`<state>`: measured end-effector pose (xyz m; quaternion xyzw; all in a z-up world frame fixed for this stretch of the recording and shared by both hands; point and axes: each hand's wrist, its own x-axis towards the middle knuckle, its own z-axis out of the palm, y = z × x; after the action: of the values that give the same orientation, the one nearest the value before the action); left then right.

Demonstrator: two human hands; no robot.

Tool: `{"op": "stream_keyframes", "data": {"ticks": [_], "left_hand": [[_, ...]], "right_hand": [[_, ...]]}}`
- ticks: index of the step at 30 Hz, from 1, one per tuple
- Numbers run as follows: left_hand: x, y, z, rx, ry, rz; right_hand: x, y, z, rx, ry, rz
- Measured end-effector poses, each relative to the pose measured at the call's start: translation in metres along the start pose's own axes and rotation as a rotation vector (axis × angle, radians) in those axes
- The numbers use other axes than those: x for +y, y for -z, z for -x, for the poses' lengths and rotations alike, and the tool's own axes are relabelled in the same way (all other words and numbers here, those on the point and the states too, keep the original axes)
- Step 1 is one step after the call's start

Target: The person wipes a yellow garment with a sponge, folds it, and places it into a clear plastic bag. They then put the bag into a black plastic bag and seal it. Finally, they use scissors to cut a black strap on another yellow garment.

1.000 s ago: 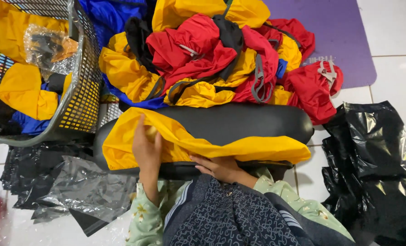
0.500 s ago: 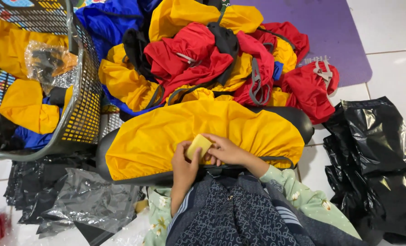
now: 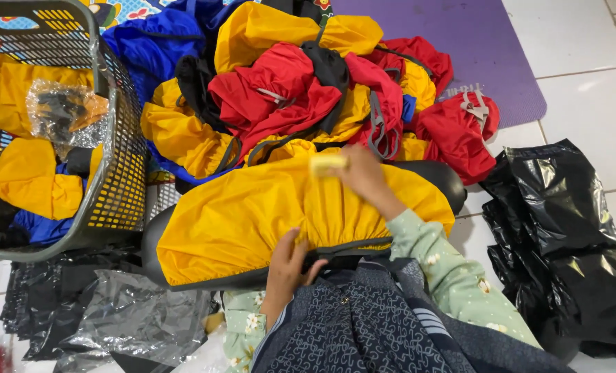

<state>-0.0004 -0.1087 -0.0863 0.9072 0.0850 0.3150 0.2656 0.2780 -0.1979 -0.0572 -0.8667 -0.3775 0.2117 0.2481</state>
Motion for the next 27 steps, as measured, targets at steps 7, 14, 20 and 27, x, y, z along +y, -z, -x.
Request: {"op": "stream_keyframes", "data": {"ticks": [7, 14, 20, 27], "left_hand": [[-0.009, -0.007, 0.007, -0.095, -0.250, -0.141], [-0.004, -0.008, -0.006, -0.088, -0.246, -0.154], [-0.004, -0.021, -0.002, -0.017, -0.282, -0.213], [0.001, -0.010, 0.002, -0.030, -0.307, -0.224]], "right_hand": [[-0.033, -0.005, 0.054, -0.026, 0.153, -0.344], [0.021, 0.004, 0.021, 0.259, -0.108, 0.300], [-0.045, 0.019, 0.077, -0.108, -0.060, -0.079], [0.032, 0.033, 0.064, -0.034, -0.304, 0.253]]}}
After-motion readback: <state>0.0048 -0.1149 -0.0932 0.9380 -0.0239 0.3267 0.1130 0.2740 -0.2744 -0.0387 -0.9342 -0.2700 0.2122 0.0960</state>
